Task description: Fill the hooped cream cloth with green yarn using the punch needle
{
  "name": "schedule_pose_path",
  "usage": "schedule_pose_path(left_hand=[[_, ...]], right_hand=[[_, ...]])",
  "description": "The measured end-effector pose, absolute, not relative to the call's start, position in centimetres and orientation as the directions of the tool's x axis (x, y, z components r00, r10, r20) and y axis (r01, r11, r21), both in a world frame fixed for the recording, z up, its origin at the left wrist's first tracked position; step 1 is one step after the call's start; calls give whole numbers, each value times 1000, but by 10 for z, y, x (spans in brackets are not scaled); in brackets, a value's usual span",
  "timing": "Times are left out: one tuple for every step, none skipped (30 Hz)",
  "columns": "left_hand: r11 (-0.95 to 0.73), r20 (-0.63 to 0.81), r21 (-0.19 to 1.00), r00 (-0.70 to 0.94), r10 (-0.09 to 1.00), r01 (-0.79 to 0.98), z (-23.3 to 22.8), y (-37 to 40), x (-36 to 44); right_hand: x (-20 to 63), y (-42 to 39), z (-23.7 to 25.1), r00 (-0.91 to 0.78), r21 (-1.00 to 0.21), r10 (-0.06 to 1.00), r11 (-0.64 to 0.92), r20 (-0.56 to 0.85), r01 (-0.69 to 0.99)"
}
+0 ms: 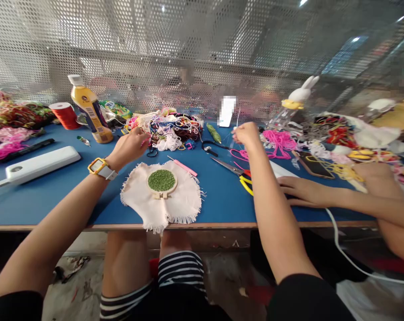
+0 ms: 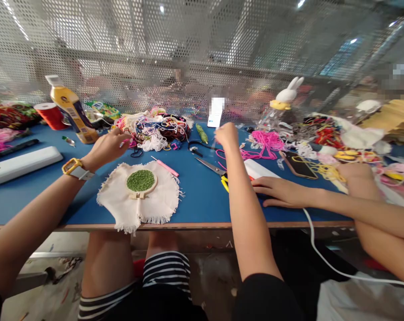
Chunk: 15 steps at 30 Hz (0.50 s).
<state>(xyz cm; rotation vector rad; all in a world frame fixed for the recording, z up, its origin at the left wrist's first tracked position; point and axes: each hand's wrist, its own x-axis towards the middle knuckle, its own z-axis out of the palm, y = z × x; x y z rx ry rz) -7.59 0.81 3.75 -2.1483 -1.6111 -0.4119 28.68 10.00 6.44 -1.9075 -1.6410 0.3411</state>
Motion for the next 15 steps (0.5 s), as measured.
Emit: schedule_pose_path(left_hand=[[-280, 481, -151, 318, 817, 948, 37, 4, -68], [-328, 485, -144, 356, 799, 934, 37, 1, -61], [-378, 486, -132, 392, 781, 916, 36, -2, -54], [-421, 489, -115, 420, 765, 900, 34, -5, -48], [-452, 495, -91, 434, 752, 887, 32, -7, -43], [-474, 504, -65, 439, 744, 878, 30, -7, -40], [-491, 510, -39, 440, 739, 871, 28, -7, -39], [-501, 513, -13, 436, 740, 865, 26, -7, -38], [-506, 511, 15, 428, 745, 863, 24, -6, -38], [-509, 504, 44, 421, 754, 860, 22, -5, -39], [-512, 494, 75, 414, 765, 856, 22, -4, -40], [-511, 484, 112, 402, 777, 852, 21, -3, -40], [-509, 476, 152, 388, 789, 848, 21, -3, -39], [-509, 470, 191, 377, 798, 839, 22, -4, -38], [-513, 462, 228, 372, 805, 828, 22, -5, -37]], right_hand=[[270, 93, 64, 199, -631, 960, -33, 195, 775], [251, 87, 64, 183, -700, 959, 21, 215, 714], [231, 80, 62, 198, -855, 954, 95, 224, 510], [212, 74, 59, 210, -941, 954, 142, 212, 307], [194, 69, 55, 202, -975, 960, 167, 195, 147], [179, 65, 50, 197, -982, 962, 187, 191, 37], [167, 61, 44, 193, -975, 959, 219, 209, -32], [159, 59, 38, 183, -966, 955, 249, 232, -72], [154, 58, 32, 175, -956, 951, 275, 255, -100], [152, 57, 26, 165, -950, 949, 290, 269, -120], [153, 57, 20, 157, -945, 948, 298, 277, -134], [155, 58, 16, 150, -943, 949, 298, 277, -150], [159, 58, 14, 147, -942, 952, 291, 268, -166], [163, 58, 12, 148, -943, 956, 278, 253, -185], [166, 58, 12, 150, -944, 962, 258, 230, -206]])
